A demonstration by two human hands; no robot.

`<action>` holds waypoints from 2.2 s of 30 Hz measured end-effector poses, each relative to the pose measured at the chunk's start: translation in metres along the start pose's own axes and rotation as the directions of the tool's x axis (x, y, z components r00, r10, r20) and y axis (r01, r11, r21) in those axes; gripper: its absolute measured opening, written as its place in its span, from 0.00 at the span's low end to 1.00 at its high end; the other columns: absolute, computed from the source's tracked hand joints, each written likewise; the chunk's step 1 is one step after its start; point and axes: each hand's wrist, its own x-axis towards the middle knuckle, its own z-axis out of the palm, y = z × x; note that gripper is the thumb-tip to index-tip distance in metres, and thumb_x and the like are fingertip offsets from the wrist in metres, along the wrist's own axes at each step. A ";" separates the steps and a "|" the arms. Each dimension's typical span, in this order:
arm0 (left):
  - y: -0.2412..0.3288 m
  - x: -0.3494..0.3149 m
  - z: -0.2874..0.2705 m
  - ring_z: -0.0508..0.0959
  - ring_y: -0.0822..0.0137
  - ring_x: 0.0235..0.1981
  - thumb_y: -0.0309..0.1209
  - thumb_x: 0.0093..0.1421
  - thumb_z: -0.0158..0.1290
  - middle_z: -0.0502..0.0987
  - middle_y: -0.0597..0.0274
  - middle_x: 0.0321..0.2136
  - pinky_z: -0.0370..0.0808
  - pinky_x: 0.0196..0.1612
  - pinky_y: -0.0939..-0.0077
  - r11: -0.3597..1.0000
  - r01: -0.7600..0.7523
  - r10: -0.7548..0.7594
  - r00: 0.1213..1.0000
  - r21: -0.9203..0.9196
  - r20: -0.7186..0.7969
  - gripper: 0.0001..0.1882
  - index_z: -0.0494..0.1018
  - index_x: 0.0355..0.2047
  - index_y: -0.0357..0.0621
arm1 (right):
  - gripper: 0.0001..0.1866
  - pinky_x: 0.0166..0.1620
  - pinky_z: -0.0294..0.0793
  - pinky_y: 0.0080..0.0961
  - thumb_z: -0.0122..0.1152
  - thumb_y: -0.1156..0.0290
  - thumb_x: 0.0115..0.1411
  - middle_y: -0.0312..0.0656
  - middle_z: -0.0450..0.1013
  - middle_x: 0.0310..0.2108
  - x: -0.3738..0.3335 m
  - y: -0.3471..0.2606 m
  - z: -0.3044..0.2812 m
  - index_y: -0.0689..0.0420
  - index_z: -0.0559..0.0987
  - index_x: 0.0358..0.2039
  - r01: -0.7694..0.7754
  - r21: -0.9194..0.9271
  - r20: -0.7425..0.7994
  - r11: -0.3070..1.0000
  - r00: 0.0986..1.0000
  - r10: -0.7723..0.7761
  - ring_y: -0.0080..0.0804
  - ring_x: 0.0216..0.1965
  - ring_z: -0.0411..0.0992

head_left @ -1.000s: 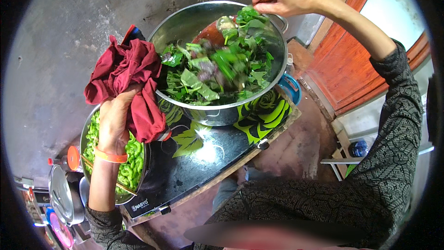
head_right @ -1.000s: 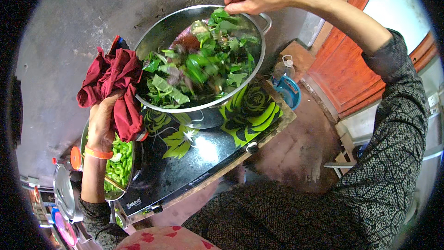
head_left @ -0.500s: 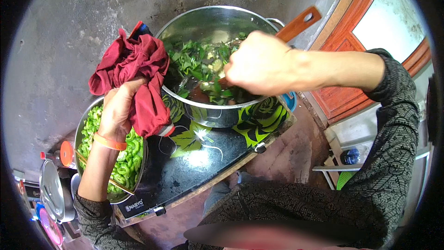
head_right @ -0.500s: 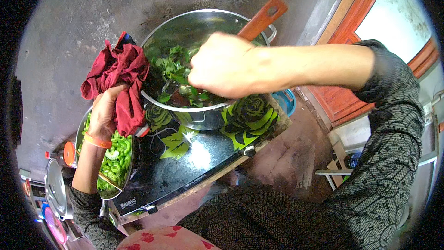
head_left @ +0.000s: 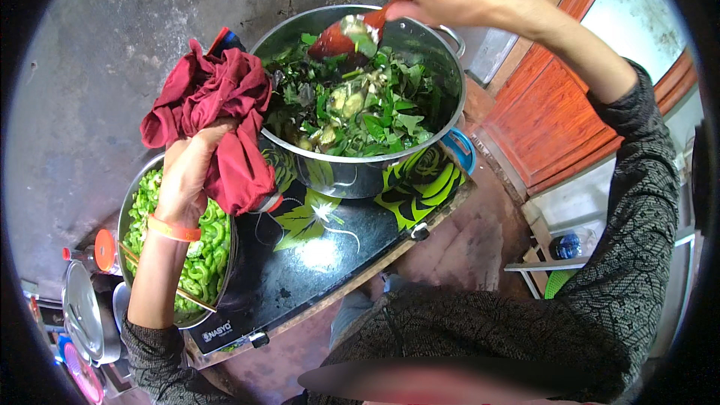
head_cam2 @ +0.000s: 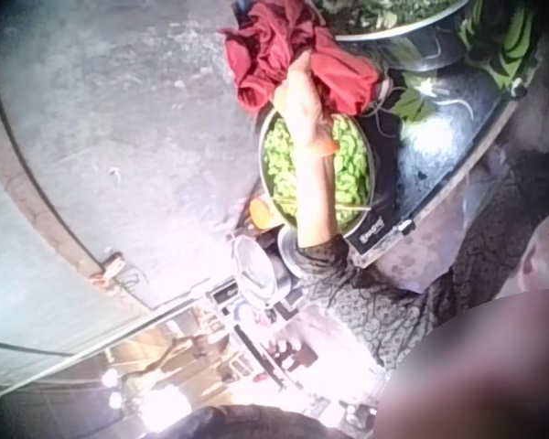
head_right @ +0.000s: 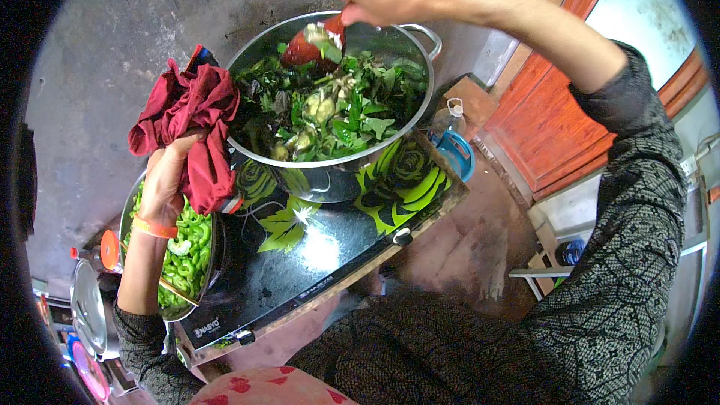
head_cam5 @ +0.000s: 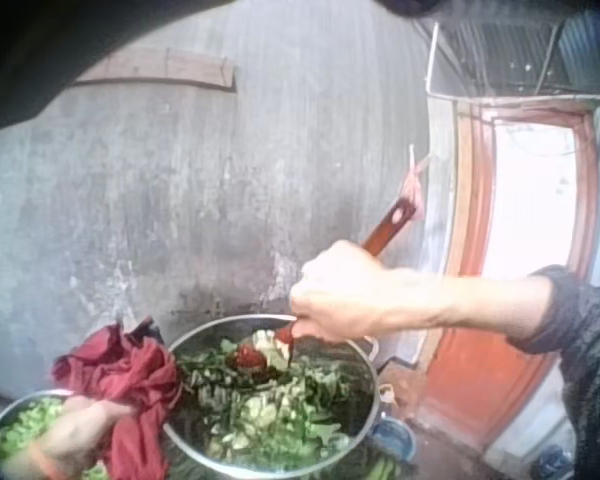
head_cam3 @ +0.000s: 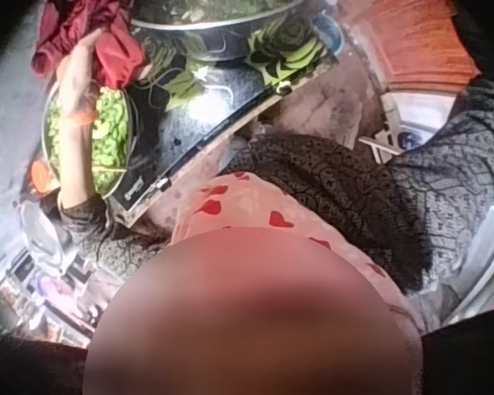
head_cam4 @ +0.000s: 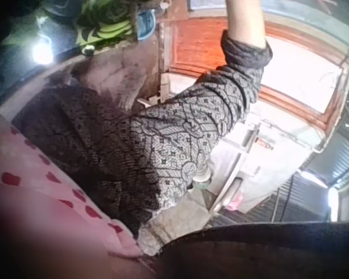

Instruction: The person stirs eggplant and tofu in a pot, adds seasoning, then adds leafy greens and continues stirring. The person uses a wooden spatula and chopsticks to mix the ingredients in the pot on a portable gas stove.

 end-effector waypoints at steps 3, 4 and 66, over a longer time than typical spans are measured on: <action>0.001 -0.010 0.004 0.79 0.63 0.47 0.24 0.57 0.55 0.80 0.56 0.45 0.74 0.54 0.71 0.984 -0.046 0.058 0.996 0.171 -0.066 0.19 0.75 0.49 0.31 | 0.18 0.29 0.76 0.43 0.64 0.55 0.52 0.52 0.76 0.19 0.007 0.018 -0.010 0.58 0.82 0.19 0.005 -0.125 0.086 0.992 0.996 0.006 0.51 0.25 0.79; 0.000 -0.009 0.007 0.78 0.63 0.49 0.20 0.56 0.55 0.78 0.54 0.49 0.73 0.56 0.70 0.985 -0.139 0.143 0.989 0.099 -0.031 0.25 0.70 0.56 0.33 | 0.18 0.29 0.76 0.43 0.64 0.55 0.52 0.51 0.77 0.19 0.012 0.018 -0.005 0.58 0.82 0.19 0.046 -0.152 0.070 0.987 0.997 -0.036 0.51 0.25 0.79; -0.010 -0.005 0.020 0.80 0.69 0.35 0.29 0.61 0.51 0.82 0.57 0.37 0.77 0.40 0.74 0.979 -0.163 0.177 0.977 0.125 -0.117 0.15 0.79 0.42 0.29 | 0.09 0.30 0.78 0.36 0.64 0.66 0.52 0.45 0.78 0.22 -0.018 0.013 0.040 0.59 0.81 0.23 0.501 0.043 0.030 0.864 0.864 -0.503 0.42 0.26 0.79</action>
